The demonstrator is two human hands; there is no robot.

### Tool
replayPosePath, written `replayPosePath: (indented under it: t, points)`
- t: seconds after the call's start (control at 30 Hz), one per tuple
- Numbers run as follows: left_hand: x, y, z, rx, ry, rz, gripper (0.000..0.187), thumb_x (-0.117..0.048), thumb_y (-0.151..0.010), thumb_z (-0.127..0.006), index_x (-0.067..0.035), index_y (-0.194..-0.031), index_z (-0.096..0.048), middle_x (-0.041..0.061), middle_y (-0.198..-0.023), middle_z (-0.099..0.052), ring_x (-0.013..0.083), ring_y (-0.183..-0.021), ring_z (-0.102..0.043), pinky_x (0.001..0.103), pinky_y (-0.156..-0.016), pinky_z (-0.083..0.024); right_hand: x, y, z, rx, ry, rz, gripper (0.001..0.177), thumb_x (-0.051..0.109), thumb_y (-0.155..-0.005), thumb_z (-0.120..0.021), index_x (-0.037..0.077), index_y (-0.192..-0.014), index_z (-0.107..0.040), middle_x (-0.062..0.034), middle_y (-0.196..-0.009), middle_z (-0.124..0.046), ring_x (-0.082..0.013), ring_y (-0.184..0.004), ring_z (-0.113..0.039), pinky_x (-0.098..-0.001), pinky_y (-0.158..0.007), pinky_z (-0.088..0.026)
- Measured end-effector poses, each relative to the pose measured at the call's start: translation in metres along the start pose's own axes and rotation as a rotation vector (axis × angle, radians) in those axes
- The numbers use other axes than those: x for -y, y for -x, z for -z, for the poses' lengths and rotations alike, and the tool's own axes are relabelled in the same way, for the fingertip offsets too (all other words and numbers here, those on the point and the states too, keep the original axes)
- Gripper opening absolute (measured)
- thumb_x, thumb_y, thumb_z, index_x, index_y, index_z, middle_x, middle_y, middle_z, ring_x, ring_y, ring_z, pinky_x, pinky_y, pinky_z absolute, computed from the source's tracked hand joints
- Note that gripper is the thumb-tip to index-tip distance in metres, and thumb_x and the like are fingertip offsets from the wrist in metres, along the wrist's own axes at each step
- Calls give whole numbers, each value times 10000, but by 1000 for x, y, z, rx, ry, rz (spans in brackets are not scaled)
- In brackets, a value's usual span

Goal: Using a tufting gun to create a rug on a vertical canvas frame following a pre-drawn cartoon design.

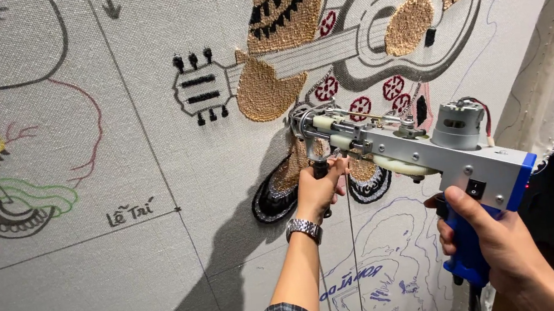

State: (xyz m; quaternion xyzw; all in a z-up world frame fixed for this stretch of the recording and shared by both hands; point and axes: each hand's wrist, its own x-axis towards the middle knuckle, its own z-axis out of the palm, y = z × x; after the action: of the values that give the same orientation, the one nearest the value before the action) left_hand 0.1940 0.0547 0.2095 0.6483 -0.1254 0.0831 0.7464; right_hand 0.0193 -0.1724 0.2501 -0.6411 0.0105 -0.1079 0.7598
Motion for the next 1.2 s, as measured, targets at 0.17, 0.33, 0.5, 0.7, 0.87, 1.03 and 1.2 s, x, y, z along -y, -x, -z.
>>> replayPosePath:
  t: [0.17,0.33,0.5,0.7,0.87,1.03,1.2]
  points:
    - [3,-15,11,-35,9,26,346,-358,-865,-787,-44,-1011,-771,40,-856,-770,90,-471,-602,235,-370,-406,-6,2,-19,68,-2,111,403,321,-906,-706,-62,-1030,-689,-78,-634,-546,-162,-531,-514,-312,-489,-451]
    - [7,-28,23,-68,-71,36,339,-353,-892,-762,-22,-965,-765,41,-872,-794,84,-447,-592,235,-366,-399,-2,5,-37,114,31,47,342,283,-867,-719,-27,-1002,-667,-66,-655,-572,-165,-559,-568,-335,-514,-504]
    - [2,-28,26,-79,-69,50,305,-329,-884,-760,-29,-941,-752,35,-859,-785,87,-433,-578,241,-361,-383,-5,9,-46,132,-55,-66,333,282,-856,-721,-17,-994,-668,-62,-656,-543,-174,-533,-527,-335,-493,-458]
    - [3,-30,28,-123,-77,52,319,-300,-880,-785,9,-924,-720,60,-833,-768,107,-443,-597,266,-368,-393,-7,14,-52,106,-88,-112,356,311,-874,-706,-22,-988,-651,-55,-645,-498,-172,-515,-478,-340,-496,-432]
    - [-6,-24,29,-137,-152,53,360,-339,-889,-768,16,-918,-716,61,-836,-769,111,-448,-607,272,-380,-394,-1,18,-59,101,-109,-165,364,336,-888,-683,-13,-986,-653,-53,-619,-460,-163,-511,-453,-342,-506,-422]
    - [-4,-26,25,-141,-132,-1,337,-309,-909,-760,24,-950,-737,61,-835,-774,96,-466,-588,272,-425,-490,1,17,-60,92,-97,-166,339,322,-895,-683,-9,-954,-636,-50,-598,-441,-161,-501,-442,-344,-497,-409]
    - [10,-37,22,-155,-87,-53,300,-258,-896,-762,25,-997,-743,73,-838,-771,95,-466,-572,280,-419,-504,-4,11,-56,75,-90,-142,327,300,-891,-695,-14,-937,-614,-68,-609,-471,-173,-483,-441,-360,-484,-412]
